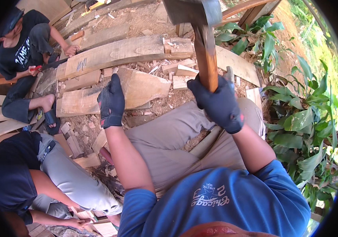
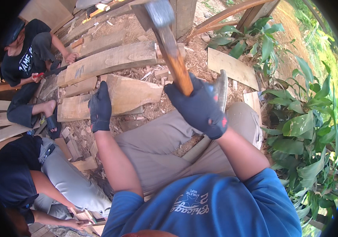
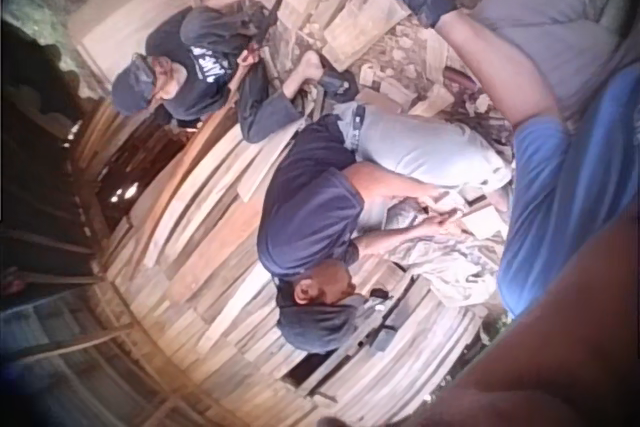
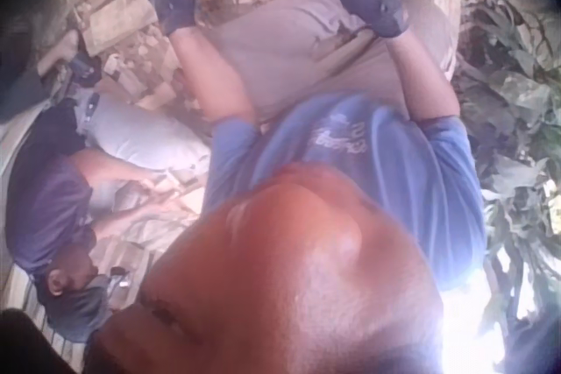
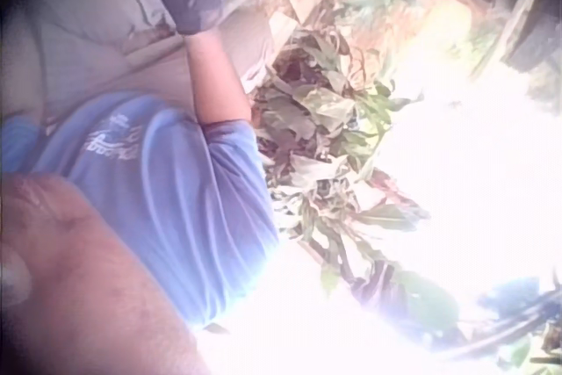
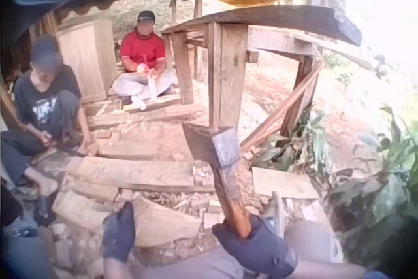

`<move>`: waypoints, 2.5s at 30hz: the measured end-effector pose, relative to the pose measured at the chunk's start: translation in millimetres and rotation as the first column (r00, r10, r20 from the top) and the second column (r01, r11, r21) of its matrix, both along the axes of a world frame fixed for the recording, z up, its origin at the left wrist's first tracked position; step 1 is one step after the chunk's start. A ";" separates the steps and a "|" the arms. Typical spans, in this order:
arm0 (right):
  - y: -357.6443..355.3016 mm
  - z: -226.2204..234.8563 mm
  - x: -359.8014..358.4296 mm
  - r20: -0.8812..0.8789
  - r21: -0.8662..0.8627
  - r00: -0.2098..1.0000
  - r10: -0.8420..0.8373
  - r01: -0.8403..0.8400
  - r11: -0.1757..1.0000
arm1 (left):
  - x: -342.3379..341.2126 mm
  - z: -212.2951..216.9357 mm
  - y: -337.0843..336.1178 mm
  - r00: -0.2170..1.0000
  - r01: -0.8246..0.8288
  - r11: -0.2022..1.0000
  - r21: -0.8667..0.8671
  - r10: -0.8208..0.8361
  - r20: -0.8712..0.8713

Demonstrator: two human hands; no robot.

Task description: The person uses a hatchet to carve and shape a piece of wood while sitting on the ground among other wooden planks and shavings.

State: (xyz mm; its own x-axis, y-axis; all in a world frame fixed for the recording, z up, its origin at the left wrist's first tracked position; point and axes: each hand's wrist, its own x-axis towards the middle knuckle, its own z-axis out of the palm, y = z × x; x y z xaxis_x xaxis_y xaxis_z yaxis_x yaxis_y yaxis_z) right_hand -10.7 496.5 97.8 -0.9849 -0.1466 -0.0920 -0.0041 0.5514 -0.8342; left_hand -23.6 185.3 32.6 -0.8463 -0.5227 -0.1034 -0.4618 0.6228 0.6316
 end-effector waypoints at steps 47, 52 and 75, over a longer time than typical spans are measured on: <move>80.3 -164.8 5.3 0.679 -0.086 0.726 -0.108 0.224 0.971 | 9.4 27.6 13.2 0.956 0.253 0.960 -0.123 -0.268 -0.124; 76.2 -124.0 35.5 0.642 -0.003 0.763 -0.077 0.102 0.995 | 2.4 16.2 3.8 0.963 0.214 0.972 -0.099 -0.227 -0.143; 52.6 -104.3 52.8 0.582 0.101 0.810 -0.077 0.022 0.995 | 5.5 9.4 2.6 0.950 0.228 0.972 -0.047 -0.233 -0.207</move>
